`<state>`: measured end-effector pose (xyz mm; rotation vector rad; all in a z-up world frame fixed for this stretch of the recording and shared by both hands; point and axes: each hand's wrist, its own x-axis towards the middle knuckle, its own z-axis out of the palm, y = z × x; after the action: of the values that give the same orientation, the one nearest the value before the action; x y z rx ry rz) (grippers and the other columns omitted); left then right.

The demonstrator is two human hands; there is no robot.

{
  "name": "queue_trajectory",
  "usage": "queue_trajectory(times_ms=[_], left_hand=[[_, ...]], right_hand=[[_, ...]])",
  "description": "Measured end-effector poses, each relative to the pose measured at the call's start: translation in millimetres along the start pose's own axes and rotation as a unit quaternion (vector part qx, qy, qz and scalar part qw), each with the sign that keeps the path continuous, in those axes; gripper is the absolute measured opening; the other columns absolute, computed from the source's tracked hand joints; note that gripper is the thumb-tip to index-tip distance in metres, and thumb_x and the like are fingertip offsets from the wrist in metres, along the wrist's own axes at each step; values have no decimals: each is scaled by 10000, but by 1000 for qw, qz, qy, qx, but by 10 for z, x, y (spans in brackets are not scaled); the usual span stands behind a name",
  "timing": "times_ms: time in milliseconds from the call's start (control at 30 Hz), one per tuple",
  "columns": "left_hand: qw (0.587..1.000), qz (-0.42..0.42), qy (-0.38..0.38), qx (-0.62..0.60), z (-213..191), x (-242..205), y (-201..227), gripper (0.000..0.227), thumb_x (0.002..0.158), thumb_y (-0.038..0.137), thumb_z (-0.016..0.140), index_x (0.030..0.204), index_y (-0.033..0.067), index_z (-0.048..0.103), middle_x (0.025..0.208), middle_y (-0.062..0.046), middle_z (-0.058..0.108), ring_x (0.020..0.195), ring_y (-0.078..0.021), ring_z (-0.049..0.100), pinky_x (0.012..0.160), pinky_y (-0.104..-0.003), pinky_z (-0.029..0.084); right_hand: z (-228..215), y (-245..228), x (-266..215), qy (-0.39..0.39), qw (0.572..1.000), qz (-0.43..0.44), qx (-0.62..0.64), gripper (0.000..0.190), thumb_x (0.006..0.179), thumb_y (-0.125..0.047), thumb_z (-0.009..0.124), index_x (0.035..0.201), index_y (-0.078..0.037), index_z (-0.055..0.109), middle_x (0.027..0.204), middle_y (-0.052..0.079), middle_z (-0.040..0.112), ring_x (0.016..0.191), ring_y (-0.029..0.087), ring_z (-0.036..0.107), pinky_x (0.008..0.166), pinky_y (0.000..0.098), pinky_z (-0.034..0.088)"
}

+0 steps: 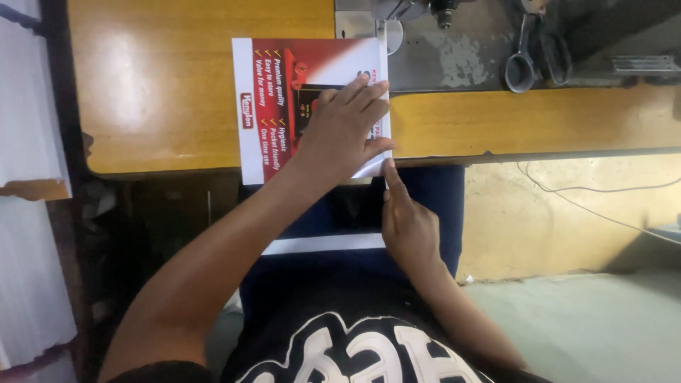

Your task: The person uses a sewing machine to stitch a white ribbon onto the edges of various printed paper sheets. They repeatedly pick up sheets from a stack on the left, align the ribbon along the edge, and feed them through the machine.

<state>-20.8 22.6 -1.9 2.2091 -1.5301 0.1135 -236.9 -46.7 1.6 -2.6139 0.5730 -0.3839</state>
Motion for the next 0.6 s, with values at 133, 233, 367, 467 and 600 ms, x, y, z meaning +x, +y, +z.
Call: queue_trajectory(times_ms=[133, 233, 367, 467, 600], left_hand=[[996, -23, -66, 51, -80, 97, 11, 582, 1014, 562, 727, 1415, 149, 643, 1613, -63, 549, 1526, -324, 436, 1074, -519, 429], [998, -12, -31, 48, -12, 144, -90, 568, 1003, 546, 776, 1391, 149, 656, 1611, -64, 543, 1514, -330, 454, 1059, -519, 448], [998, -11, -59, 32, -55, 199, -170, 463, 1050, 519, 700, 1348, 166, 680, 1615, -78, 527, 1523, -335, 409, 1054, -527, 410], [996, 61, -23, 62, -20, 173, -233, 363, 1035, 431, 749, 1277, 164, 705, 1535, -70, 597, 1484, -302, 466, 1081, -513, 395], [994, 93, -61, 18, -134, 147, -231, 223, 1058, 274, 690, 1249, 159, 695, 1499, -96, 630, 1446, -336, 528, 1071, -519, 433]], right_hand=[[-21, 25, 17, -63, 994, 13, 83, 531, 1148, -171, 442, 1674, -110, 414, 717, 97, 668, 488, 322, 561, 501, 479, 438], [-24, 8, 83, -50, 996, 11, 70, 515, 1139, -171, 470, 1645, -79, 458, 753, 96, 723, 477, 310, 585, 482, 473, 446], [-2, 56, 175, -30, 998, -5, 64, 522, 1109, -84, 532, 1629, -89, 487, 714, 58, 700, 440, 254, 525, 454, 434, 405], [-1, 65, 255, -18, 998, -24, 59, 537, 1098, -47, 552, 1629, -111, 498, 668, 31, 632, 452, 233, 502, 462, 414, 391], [-32, 32, 414, -30, 998, -22, 44, 514, 1089, -73, 555, 1603, -76, 525, 735, 46, 699, 433, 262, 501, 442, 431, 403]])
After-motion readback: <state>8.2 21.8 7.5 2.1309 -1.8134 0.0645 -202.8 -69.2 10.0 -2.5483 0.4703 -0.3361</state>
